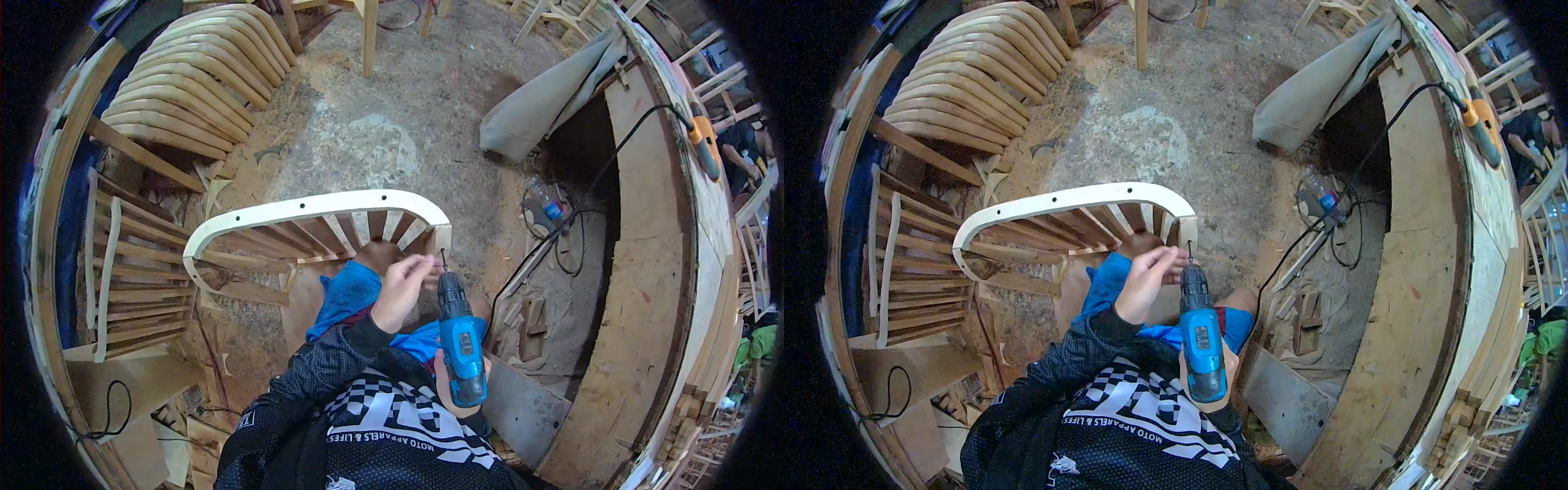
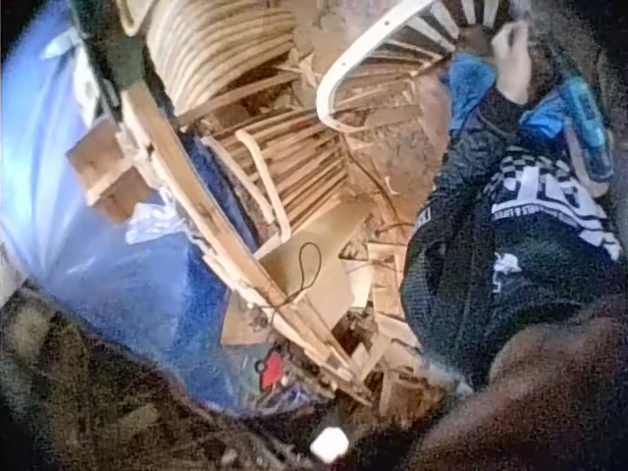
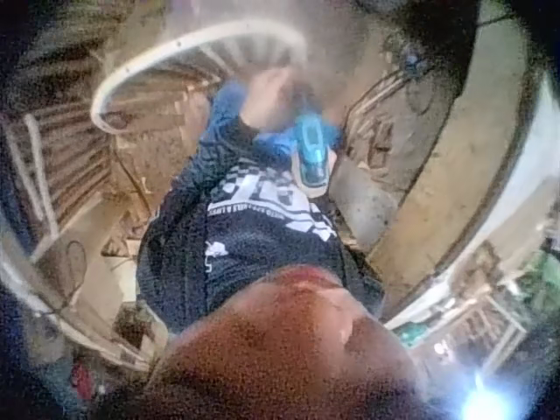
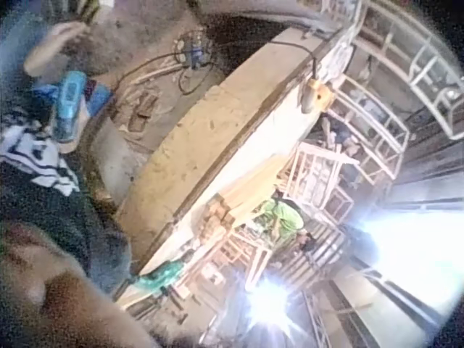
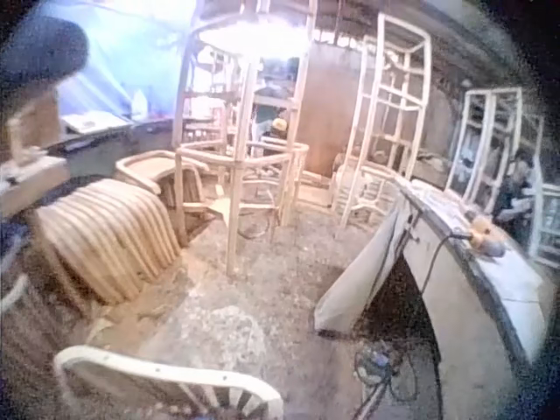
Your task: The person assembles a wooden chair backrest by drilling into the wooden frame with a power drill, picking up screws from a workbench, and driving the screws into the frame using the power drill.
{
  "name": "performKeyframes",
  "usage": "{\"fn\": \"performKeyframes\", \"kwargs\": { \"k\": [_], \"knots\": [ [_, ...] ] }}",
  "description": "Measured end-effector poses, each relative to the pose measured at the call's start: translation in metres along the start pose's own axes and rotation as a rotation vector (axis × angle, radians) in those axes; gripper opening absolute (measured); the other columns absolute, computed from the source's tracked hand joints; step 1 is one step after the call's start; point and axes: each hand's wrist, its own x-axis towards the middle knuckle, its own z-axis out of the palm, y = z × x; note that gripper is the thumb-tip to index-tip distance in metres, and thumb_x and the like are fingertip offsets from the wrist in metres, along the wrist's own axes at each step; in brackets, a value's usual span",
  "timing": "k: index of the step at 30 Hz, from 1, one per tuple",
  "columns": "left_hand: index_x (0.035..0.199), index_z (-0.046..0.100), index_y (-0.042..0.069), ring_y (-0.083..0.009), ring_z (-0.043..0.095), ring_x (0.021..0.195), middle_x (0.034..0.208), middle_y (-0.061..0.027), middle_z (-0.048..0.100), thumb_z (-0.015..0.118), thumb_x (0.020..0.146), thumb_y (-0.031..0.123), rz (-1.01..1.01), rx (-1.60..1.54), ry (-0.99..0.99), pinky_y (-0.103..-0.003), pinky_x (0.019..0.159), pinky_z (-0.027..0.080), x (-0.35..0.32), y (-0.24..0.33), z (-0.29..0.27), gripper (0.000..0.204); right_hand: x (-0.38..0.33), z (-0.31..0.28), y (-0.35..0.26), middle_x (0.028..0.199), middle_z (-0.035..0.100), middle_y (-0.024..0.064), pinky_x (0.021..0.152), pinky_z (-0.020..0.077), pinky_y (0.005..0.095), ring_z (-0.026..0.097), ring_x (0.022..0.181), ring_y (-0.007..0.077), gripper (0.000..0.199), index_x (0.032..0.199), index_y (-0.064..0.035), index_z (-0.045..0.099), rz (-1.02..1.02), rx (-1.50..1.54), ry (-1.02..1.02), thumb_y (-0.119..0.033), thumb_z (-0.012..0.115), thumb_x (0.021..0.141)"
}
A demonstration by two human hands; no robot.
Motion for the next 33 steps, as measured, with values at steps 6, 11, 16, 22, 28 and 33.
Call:
{"fn": "performKeyframes", "kwargs": {
  "k": [6,11,16,22,28,33],
  "knots": [
    [0.103,0.057,0.0,-0.0137,0.059,0.085,0.095,-0.0093,0.063,0.048,0.092,0.023,-0.229,-0.356,-0.175,-0.027,0.077,0.048,0.003,-0.001,0.01,0.027,-0.007,0.016,0.012,0.067,0.06,0.0135,0.055,0.0468,0.0333,0.059,0.057,0.0262,0.012,0.074,-0.0002,0.058,0.028,0.12,0.18,-0.009,0.067,0.073],
    [0.1,0.058,0.0,-0.0138,0.059,0.084,0.093,-0.0094,0.063,0.048,0.091,0.021,-0.281,-0.409,-0.181,-0.027,0.078,0.048,0.006,-0.001,0.007,0.025,-0.007,0.022,0.014,0.067,0.059,0.0139,0.055,0.0465,0.0339,0.059,0.056,0.0261,0.012,0.072,-0.0007,0.058,-0.001,0.098,0.222,-0.008,0.067,0.072],
    [0.096,0.059,-0.001,-0.014,0.06,0.082,0.092,-0.0106,0.063,0.048,0.091,0.02,-0.239,-0.318,-0.22,-0.028,0.077,0.048,0.009,-0.004,0.005,0.024,-0.009,0.017,0.006,0.065,0.058,0.0126,0.054,0.0461,0.0344,0.057,0.054,0.0266,0.011,0.071,-0.0018,0.057,-0.071,-0.036,0.244,-0.007,0.067,0.071],
    [0.095,0.06,-0.001,-0.0143,0.062,0.08,0.09,-0.0101,0.064,0.047,0.092,0.02,-0.247,-0.357,-0.2,-0.027,0.075,0.049,0.013,-0.007,0.006,0.024,-0.006,0.009,0.01,0.063,0.059,0.0109,0.053,0.0462,0.0338,0.058,0.054,0.0262,0.01,0.071,-0.0031,0.058,0.017,0.043,0.179,-0.008,0.066,0.072],
    [0.095,0.06,-0.003,-0.0135,0.061,0.081,0.088,-0.0093,0.064,0.047,0.092,0.018,-0.244,-0.241,-0.266,-0.025,0.072,0.048,0.013,0.012,-0.001,0.025,-0.015,0.018,0.022,0.063,0.058,0.0106,0.053,0.0464,0.0332,0.058,0.053,0.0261,0.014,0.069,-0.0033,0.057,0.05,-0.008,0.242,-0.011,0.068,0.071],
    [0.084,0.064,-0.002,-0.0153,0.061,0.061,0.071,-0.011,0.064,0.062,0.081,0.015,0.567,0.961,0.017,-0.027,0.058,0.047,0.012,0.089,-0.014,0.017,-0.013,0.014,0.021,0.06,0.056,0.009,0.052,0.0459,0.0321,0.057,0.051,0.0246,0.016,0.067,-0.0043,0.057,-0.089,-0.072,0.331,-0.014,0.069,0.069]
  ]
}}
